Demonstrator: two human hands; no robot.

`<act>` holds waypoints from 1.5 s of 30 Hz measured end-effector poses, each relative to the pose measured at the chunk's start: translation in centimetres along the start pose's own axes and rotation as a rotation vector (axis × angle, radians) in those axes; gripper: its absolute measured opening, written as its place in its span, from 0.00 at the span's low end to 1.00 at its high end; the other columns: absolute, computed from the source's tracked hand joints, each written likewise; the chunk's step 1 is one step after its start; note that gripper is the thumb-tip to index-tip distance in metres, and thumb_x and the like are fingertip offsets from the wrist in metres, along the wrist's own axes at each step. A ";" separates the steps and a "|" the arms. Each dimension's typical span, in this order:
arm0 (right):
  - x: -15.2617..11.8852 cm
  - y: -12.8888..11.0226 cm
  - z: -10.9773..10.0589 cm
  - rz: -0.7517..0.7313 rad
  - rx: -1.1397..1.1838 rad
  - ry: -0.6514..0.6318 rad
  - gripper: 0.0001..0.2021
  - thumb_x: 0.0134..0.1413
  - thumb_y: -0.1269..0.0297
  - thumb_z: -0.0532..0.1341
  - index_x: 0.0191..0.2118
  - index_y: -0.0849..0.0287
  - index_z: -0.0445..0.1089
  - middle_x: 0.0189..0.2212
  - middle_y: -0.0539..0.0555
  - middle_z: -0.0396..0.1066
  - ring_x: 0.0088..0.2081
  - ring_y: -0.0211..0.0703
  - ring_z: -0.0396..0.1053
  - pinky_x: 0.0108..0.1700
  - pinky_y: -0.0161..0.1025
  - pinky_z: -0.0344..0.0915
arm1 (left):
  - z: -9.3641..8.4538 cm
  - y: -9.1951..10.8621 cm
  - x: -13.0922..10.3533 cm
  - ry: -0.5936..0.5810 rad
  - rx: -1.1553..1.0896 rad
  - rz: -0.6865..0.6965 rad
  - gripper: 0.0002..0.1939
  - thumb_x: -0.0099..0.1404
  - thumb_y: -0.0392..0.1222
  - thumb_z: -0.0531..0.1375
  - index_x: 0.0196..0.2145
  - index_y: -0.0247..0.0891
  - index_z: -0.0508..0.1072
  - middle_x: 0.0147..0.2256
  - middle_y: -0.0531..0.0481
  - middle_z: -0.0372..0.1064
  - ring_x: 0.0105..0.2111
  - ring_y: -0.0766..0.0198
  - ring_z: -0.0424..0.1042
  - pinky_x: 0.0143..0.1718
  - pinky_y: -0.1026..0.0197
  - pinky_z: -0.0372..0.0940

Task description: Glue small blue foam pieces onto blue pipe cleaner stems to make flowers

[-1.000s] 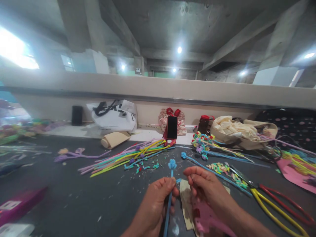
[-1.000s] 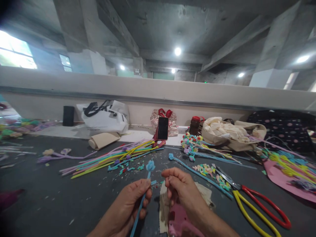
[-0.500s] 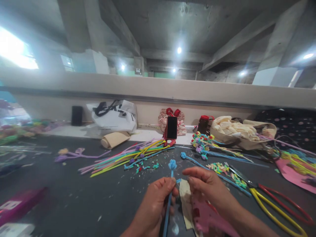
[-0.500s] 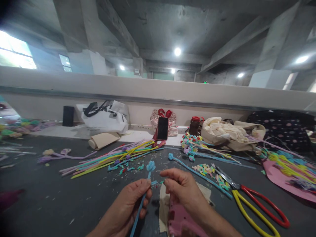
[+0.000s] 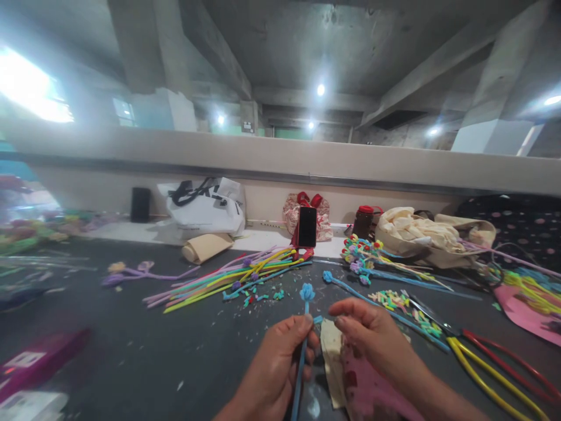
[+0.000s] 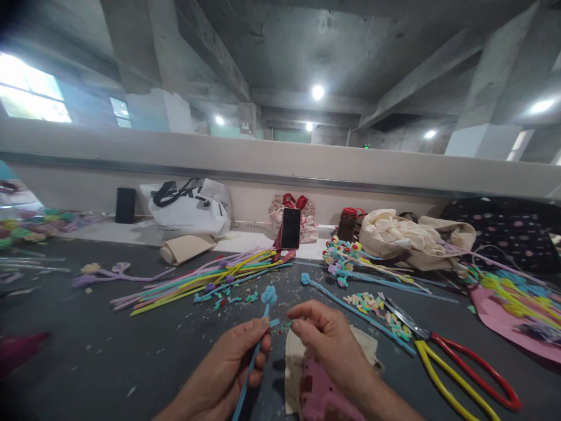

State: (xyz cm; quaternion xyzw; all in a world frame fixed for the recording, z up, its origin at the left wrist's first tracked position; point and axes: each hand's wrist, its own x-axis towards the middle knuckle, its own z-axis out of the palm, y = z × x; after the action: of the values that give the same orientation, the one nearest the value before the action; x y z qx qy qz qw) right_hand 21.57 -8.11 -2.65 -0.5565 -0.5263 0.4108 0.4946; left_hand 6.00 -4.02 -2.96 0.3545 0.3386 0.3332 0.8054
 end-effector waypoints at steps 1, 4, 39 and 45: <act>0.0 0.0 0.2 -0.013 -0.004 0.021 0.07 0.48 0.65 0.59 0.35 0.58 0.68 0.17 0.43 0.59 0.18 0.29 0.53 0.20 0.28 0.49 | 0.1 0.0 0.0 0.002 -0.028 -0.007 0.11 0.54 0.43 0.59 0.20 0.33 0.66 0.16 0.56 0.58 0.14 0.77 0.55 0.12 0.74 0.51; -0.2 0.0 0.9 -0.029 0.058 0.012 0.07 0.43 0.68 0.62 0.32 0.59 0.68 0.22 0.45 0.65 0.23 0.32 0.61 0.25 0.29 0.55 | 0.2 -0.2 0.0 -0.012 -0.091 -0.025 0.09 0.53 0.41 0.59 0.21 0.32 0.67 0.16 0.56 0.58 0.13 0.77 0.55 0.12 0.74 0.51; -0.3 -1.0 -0.3 0.078 0.228 -0.083 0.09 0.43 0.65 0.63 0.35 0.59 0.70 0.21 0.46 0.70 0.19 0.30 0.66 0.20 0.26 0.59 | 0.4 -0.8 0.0 0.009 -0.061 -0.072 0.09 0.49 0.43 0.62 0.24 0.34 0.68 0.17 0.55 0.63 0.13 0.76 0.58 0.10 0.74 0.50; -0.4 -0.7 0.5 0.097 0.303 -0.107 0.10 0.41 0.64 0.64 0.31 0.60 0.65 0.18 0.44 0.68 0.16 0.31 0.65 0.16 0.27 0.59 | 0.6 -0.7 -0.4 -0.011 -0.050 -0.097 0.09 0.51 0.41 0.61 0.22 0.32 0.68 0.16 0.55 0.62 0.13 0.77 0.57 0.13 0.74 0.52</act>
State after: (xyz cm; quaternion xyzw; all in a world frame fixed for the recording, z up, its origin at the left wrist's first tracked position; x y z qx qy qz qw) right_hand 20.96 -8.48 -2.09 -0.4774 -0.4563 0.5381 0.5237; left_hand 6.45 -4.93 -3.05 0.3190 0.3425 0.3001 0.8312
